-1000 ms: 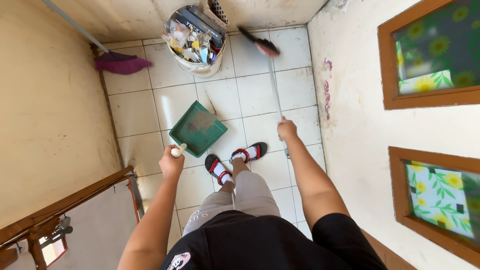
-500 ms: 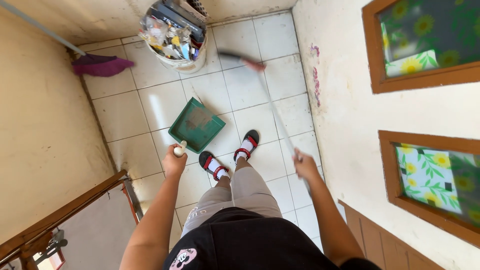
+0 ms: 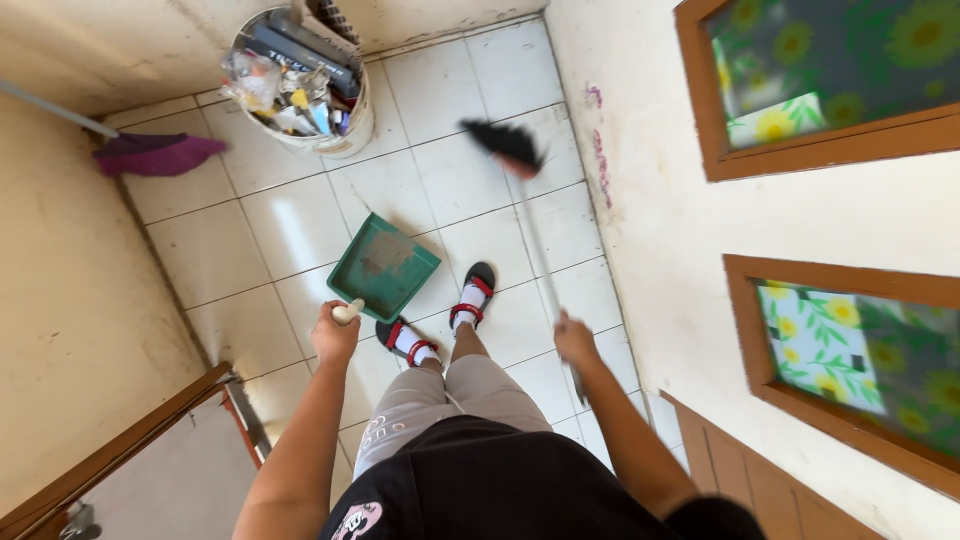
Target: Sweeping a tiled floor using a broom and a dustpan and emptying trash into a bin.
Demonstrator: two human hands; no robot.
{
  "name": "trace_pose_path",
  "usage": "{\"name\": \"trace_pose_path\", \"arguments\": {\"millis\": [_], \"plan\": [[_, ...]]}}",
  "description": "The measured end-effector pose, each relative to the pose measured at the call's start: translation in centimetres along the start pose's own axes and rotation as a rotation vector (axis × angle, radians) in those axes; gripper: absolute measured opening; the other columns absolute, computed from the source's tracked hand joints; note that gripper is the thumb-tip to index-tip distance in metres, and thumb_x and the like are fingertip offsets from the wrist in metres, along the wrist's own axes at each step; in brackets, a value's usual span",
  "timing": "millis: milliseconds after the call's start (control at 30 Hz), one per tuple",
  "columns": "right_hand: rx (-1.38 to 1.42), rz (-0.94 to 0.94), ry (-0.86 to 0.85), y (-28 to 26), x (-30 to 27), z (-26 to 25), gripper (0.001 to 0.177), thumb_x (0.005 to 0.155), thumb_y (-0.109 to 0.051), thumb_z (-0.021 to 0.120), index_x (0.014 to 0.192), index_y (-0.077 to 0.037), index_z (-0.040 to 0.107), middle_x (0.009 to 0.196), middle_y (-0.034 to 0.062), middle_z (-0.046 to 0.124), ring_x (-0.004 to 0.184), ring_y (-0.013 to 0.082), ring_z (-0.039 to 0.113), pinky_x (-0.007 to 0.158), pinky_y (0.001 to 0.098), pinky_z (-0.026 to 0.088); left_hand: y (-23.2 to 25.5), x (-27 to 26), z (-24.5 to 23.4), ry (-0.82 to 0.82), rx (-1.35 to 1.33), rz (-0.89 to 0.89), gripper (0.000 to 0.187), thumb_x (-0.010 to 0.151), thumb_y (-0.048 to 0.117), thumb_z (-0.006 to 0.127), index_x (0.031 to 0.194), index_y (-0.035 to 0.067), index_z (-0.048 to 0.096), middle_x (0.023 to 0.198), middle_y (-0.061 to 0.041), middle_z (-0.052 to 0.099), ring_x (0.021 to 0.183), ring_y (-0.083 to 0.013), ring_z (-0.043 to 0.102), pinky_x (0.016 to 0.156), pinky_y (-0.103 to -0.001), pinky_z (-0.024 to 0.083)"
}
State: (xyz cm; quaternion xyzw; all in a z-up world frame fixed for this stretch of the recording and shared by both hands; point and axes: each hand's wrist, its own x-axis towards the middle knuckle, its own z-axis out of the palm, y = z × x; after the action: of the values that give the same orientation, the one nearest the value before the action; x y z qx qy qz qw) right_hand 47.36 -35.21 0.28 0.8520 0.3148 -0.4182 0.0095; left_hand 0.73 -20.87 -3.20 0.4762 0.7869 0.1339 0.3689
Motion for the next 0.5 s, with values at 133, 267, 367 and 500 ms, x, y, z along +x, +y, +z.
{"name": "trace_pose_path", "arguments": {"millis": [133, 267, 367, 500], "plan": [[0.474, 0.196, -0.092, 0.5, -6.7, -6.0, 0.051, 0.099, -0.026, 0.061, 0.150, -0.023, 0.058, 0.065, 0.0057, 0.054, 0.047, 0.0172, 0.046, 0.043, 0.0383, 0.042, 1.6, 0.6, 2.0, -0.001, 0.015, -0.010, 0.040, 0.078, 0.025, 0.083, 0.113, 0.018, 0.064, 0.102, -0.011, 0.076, 0.097, -0.0337, 0.072, 0.087, -0.045, 0.055], [0.368, 0.123, -0.099, -0.6, -6.5, -10.2, 0.050, 0.098, -0.027, 0.064, 0.148, -0.025, 0.058, 0.060, 0.0041, 0.056, 0.046, 0.0155, 0.051, 0.042, 0.0352, 0.045, 3.4, 0.8, 3.9, -0.001, 0.018, -0.036, 0.038, 0.080, 0.027, 0.084, 0.112, 0.020, 0.065, 0.102, -0.011, 0.075, 0.098, -0.0332, 0.072, 0.086, -0.044, 0.057], [0.209, 0.050, 0.038, -4.1, -2.1, -12.3, 0.047, 0.100, -0.030, 0.060, 0.147, -0.027, 0.058, 0.058, 0.0054, 0.057, 0.046, 0.0169, 0.056, 0.046, 0.0345, 0.050, 5.0, 1.0, 5.1, -0.003, 0.003, -0.031, 0.038, 0.079, 0.026, 0.084, 0.111, 0.020, 0.065, 0.102, -0.011, 0.076, 0.097, -0.0323, 0.073, 0.087, -0.044, 0.057], [0.281, -0.035, 0.140, -6.3, 7.9, -12.8, 0.048, 0.099, -0.024, 0.060, 0.146, -0.020, 0.055, 0.064, 0.0090, 0.062, 0.047, 0.0191, 0.058, 0.048, 0.0376, 0.051, 6.6, 1.1, 6.6, 0.020, 0.025, -0.017, 0.039, 0.078, 0.024, 0.084, 0.113, 0.021, 0.066, 0.103, -0.012, 0.076, 0.098, -0.0330, 0.072, 0.089, -0.044, 0.056]]}}
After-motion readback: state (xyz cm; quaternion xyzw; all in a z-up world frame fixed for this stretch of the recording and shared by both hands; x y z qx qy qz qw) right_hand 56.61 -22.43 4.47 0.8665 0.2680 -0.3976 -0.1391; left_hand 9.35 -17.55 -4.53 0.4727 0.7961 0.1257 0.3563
